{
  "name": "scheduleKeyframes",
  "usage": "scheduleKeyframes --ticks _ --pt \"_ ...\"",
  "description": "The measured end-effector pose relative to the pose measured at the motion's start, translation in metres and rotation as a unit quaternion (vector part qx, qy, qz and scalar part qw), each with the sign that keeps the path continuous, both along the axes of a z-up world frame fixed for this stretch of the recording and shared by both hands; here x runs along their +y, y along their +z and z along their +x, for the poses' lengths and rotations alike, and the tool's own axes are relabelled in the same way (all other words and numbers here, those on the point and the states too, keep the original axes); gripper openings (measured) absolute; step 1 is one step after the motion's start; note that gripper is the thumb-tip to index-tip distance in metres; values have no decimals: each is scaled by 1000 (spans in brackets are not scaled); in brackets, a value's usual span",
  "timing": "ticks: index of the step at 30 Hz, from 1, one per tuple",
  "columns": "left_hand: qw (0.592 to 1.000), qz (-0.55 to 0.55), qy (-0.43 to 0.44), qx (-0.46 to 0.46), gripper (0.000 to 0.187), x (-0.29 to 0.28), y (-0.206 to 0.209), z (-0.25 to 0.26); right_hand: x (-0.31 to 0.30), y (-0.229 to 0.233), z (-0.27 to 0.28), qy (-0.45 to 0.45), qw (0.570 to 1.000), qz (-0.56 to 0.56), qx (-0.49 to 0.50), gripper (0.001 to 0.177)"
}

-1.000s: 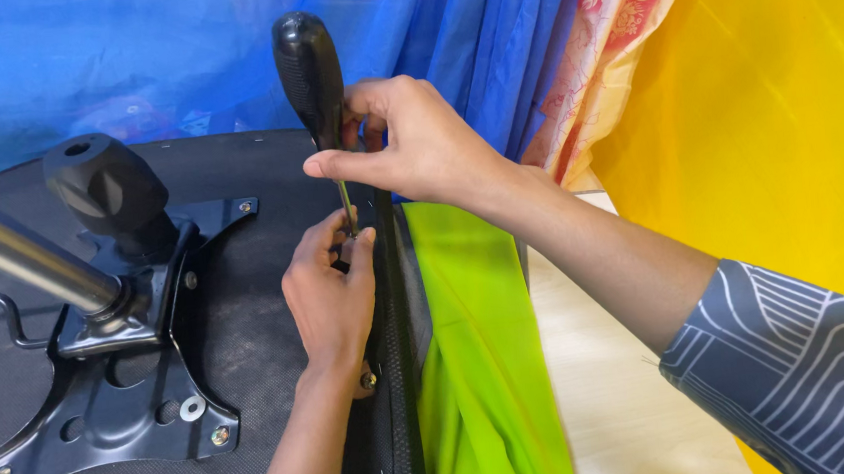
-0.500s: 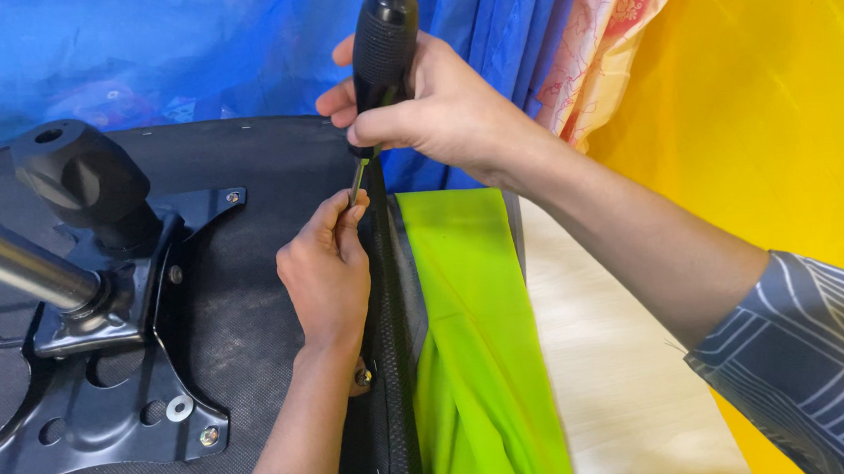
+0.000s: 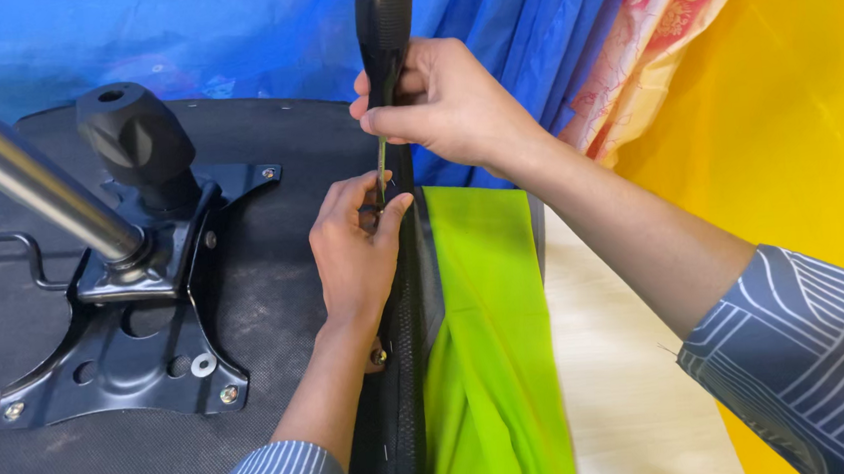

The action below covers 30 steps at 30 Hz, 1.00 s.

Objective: The person uses a screwdriver to tighten screws into the underside of a black chair seat, securing the seat to its metal base. The person works methodically along the edge of the seat, tightening multiple screws.

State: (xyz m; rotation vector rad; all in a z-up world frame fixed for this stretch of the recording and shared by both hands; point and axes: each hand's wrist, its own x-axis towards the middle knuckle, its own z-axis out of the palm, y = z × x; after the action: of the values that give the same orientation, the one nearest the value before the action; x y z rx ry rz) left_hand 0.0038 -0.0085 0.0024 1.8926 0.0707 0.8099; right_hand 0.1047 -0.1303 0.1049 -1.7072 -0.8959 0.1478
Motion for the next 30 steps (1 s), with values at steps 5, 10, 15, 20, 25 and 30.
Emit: scheduleKeyframes --ticks 5,10,15,20,25,30 --pt "999 -47 20 1 18 1 -9 3 4 7 0 -46 996 -71 -43 41" --pt "997 2 30 -74 20 1 -21 3 6 5 4 -24 990 -60 -123 32" --pt "999 -15 2 -39 19 4 -22 5 -2 -8 10 104 994 20 23 40" --pt "998 40 11 -37 18 1 -17 4 -13 -12 12 88 995 -26 39 30" --pt "1000 -7 19 19 23 -2 -12 4 -13 -11 7 62 998 -10 -21 34" --pt "997 7 55 55 23 1 -11 2 -12 -5 7 -31 991 -122 -42 37"
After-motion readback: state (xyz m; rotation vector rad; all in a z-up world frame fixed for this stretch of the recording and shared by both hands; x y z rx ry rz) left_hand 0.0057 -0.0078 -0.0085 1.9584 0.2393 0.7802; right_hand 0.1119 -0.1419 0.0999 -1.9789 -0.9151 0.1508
